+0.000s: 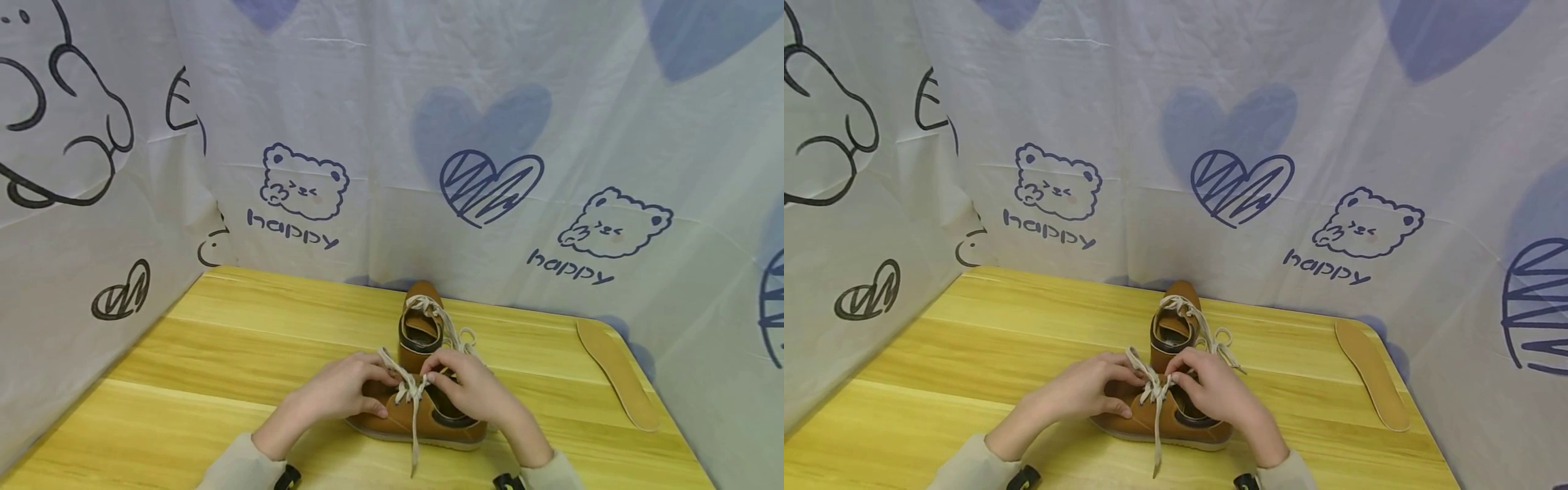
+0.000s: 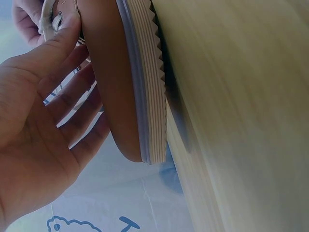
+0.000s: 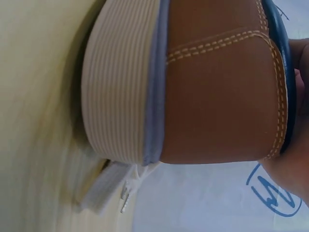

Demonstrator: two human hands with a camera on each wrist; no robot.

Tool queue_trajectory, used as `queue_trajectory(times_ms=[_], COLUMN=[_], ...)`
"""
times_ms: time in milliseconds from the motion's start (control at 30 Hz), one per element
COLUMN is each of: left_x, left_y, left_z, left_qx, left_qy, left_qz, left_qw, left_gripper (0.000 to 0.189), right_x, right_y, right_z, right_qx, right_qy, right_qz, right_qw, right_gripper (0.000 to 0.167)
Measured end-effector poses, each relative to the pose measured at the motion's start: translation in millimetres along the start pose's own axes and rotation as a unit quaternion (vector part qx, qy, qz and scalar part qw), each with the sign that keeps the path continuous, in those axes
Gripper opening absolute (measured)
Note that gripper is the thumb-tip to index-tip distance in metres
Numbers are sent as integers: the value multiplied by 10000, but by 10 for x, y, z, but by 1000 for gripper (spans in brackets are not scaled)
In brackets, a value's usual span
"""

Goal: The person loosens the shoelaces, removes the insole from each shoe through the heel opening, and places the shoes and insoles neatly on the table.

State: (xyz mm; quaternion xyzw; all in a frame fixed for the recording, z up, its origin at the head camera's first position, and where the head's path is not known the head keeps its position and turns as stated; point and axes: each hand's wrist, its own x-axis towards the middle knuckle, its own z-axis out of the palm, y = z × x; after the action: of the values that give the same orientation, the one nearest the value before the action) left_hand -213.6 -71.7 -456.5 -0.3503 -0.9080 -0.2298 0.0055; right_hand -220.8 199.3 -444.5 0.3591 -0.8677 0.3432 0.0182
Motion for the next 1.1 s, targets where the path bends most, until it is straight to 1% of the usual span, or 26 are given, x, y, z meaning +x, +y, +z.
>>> queue_trajectory(times_ms=[167,267,333,400,533,633,700,767,900,967,1100], left_x=[4,7,9,9,6,5,6,8,12,13,13], left_y=[2,-5,-7,-9,-4,0,0,-2,-9,-13,-17], left_z=[1,1,1,1,-2,-5,-4,-2,3,6,11], left_qx=[45,89,121,131,121,108,103,93,75,72,96], left_qy=[4,15,15,14,21,18,12,5,-6,-10,-15], left_qz=[-1,17,18,18,43,59,53,45,38,38,33], left_qw=[10000,10000,9999,9999,9999,9999,9999,9999,10000,10000,9999], left_gripper=[46,46,47,47,47,47,46,46,46,46,46], right_x=[12,24,28,27,13,0,-10,-16,-15,-12,-13], right_y=[7,10,14,16,11,-1,-12,-20,-42,-57,-84], right_z=[23,36,40,37,6,-35,-65,-87,-106,-103,-92], right_qx=[237,232,221,198,189,227,223,139,-344,-597,-831], right_qy=[364,526,554,531,494,500,471,404,216,147,126], right_qz=[500,796,890,861,624,315,46,-314,-932,-1091,-1119], right_qw=[9978,9952,9942,9947,9967,9980,9986,9986,9948,9921,9902], right_gripper=[10,9,9,9,12,18,21,22,22,22,20])
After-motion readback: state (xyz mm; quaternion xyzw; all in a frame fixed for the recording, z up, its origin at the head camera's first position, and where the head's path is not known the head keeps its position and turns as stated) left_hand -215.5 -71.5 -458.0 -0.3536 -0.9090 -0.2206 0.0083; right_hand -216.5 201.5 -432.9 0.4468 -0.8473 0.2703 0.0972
